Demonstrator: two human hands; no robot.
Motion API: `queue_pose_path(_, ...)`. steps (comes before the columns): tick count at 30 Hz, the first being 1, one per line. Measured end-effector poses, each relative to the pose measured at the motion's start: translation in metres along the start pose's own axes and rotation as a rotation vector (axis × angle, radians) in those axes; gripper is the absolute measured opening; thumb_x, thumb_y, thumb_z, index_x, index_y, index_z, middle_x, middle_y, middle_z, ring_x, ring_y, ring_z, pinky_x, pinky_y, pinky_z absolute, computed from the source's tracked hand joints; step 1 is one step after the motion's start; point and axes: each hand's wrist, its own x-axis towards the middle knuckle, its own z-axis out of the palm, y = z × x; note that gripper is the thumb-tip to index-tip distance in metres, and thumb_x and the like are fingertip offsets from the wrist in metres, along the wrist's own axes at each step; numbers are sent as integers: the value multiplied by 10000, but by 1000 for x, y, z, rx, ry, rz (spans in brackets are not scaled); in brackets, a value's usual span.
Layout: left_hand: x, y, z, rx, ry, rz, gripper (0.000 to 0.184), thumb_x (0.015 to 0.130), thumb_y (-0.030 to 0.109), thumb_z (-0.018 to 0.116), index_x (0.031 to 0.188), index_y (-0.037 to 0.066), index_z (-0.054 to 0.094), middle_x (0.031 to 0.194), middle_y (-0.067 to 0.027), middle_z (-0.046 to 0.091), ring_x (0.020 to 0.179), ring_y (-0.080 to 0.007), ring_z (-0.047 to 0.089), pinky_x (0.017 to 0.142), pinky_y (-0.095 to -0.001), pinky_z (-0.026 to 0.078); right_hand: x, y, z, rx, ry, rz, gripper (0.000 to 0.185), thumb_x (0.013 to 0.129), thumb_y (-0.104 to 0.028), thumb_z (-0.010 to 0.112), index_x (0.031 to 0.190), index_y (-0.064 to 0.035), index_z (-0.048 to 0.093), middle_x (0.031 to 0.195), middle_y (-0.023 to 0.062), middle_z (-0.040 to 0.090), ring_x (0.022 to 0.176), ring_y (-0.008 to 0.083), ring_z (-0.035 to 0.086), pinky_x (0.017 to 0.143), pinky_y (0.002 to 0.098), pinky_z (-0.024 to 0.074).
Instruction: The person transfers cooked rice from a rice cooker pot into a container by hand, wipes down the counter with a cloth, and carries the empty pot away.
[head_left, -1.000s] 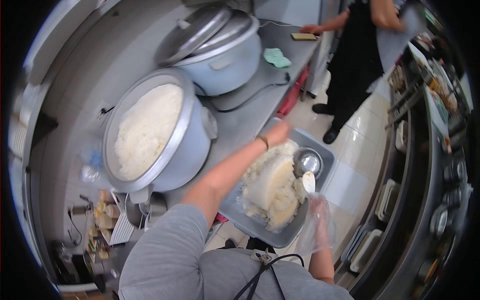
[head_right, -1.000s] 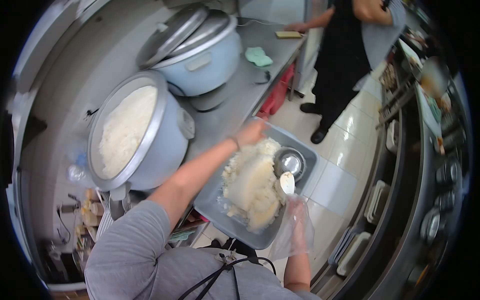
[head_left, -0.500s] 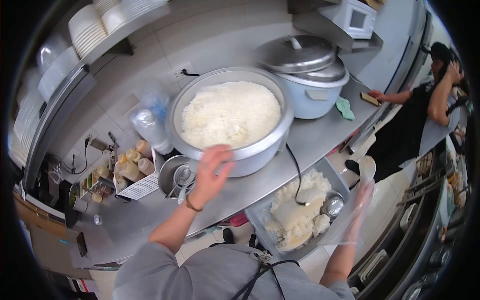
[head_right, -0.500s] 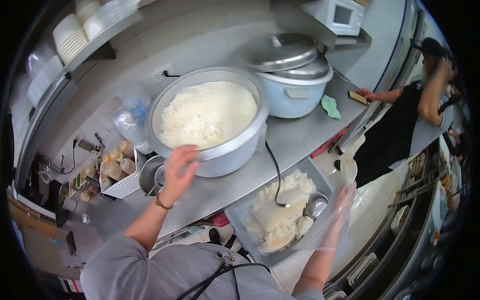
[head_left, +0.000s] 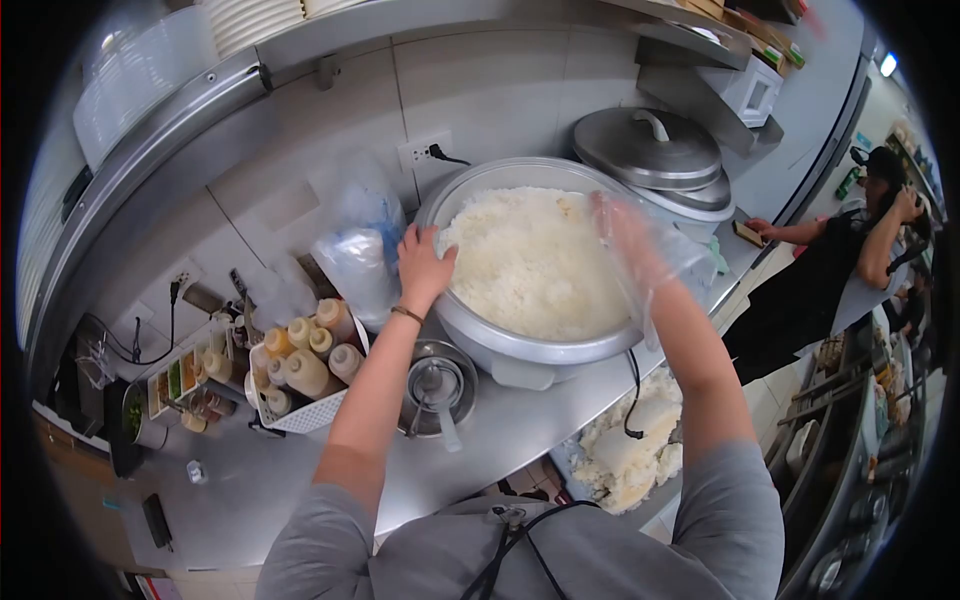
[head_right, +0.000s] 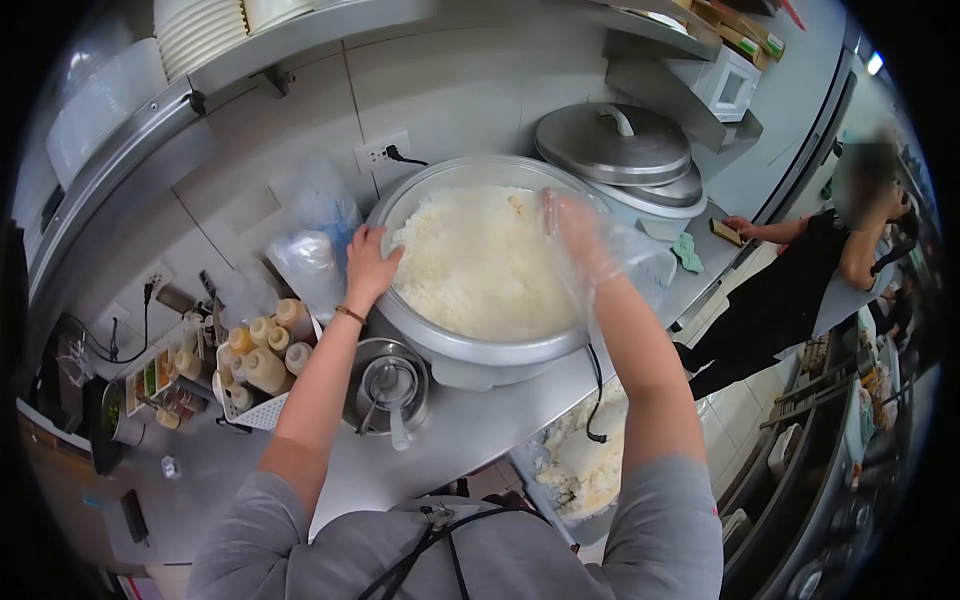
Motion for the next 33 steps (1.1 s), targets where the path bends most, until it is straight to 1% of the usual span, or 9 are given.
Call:
queue_pose_path(7,1,-18,8,-193,0,2,469,679,-22,460,1125,121,491,1307,-190,329,1182,-366,337,965,-414,306,77,-17,25,-236,-235,94,249,805,-238,473,766,-44,626,784,148,615,715,334,591,612,426,447)
queue_pose_path(10,-2,-10,3,-322,26,-54,441,674,-43,446,1081,109,519,1301,-183,340,1192,-352,335,973,-395,296,91,-31,24,-719,-319,-75,223,790,-227,488,750,-53,622,782,127,623,718,271,607,642,378,459)
queue_pose_path(13,-1,-7,1,-368,28,-85,417,672,-55,437,1044,99,542,1296,-175,350,1185,-361,342,971,-384,299,94,-27,23,-567,-459,-49,213,799,-206,476,724,-64,616,707,92,611,702,206,596,669,342,460)
queue_pose_path(15,-2,-7,2,-379,35,-84,411,670,-60,436,1033,97,547,1294,-177,351,1182,-362,346,971,-383,299,87,5,53,249,-447,296,213,810,-196,462,725,-62,603,704,50,581,713,166,563,693,308,447)
queue_pose_path(16,-1,-8,2,-389,47,-78,406,668,-65,435,1022,95,552,1292,-179,352,1179,-363,349,972,-382,299,85,4,63,248,-453,294,213,810,-196,462,725,-62,603,704,50,581,713,166,563,693,308,447)
queue_pose_path(17,0,-8,3,-389,48,-84,406,668,-65,435,1022,95,552,1292,-179,352,1179,-363,349,972,-382,299,81,0,74,762,-281,663,222,826,-201,445,746,-60,597,729,38,572,722,157,553,689,302,438)
queue_pose_path(19,0,-8,3,-395,63,-78,406,662,-82,433,1009,83,565,1267,-186,374,1178,-344,368,968,-359,308,78,-2,82,1270,-77,1024,232,841,-207,428,768,-59,591,754,27,563,730,148,542,684,296,429)
queue_pose_path(24,0,-6,0,-393,61,-76,408,659,-83,432,1006,84,567,1269,-187,373,1177,-344,371,968,-359,308,83,-3,69,1058,-689,794,200,875,-179,391,761,-67,511,728,18,506,719,122,514,642,264,403)
queue_pose_path(33,1,-6,-1,-430,60,-85,408,656,-89,427,997,81,572,1271,-179,373,1177,-341,373,969,-358,308,58,32,127,1086,-704,634,280,887,-229,392,926,-24,578,831,49,583,710,122,536,660,281,424)
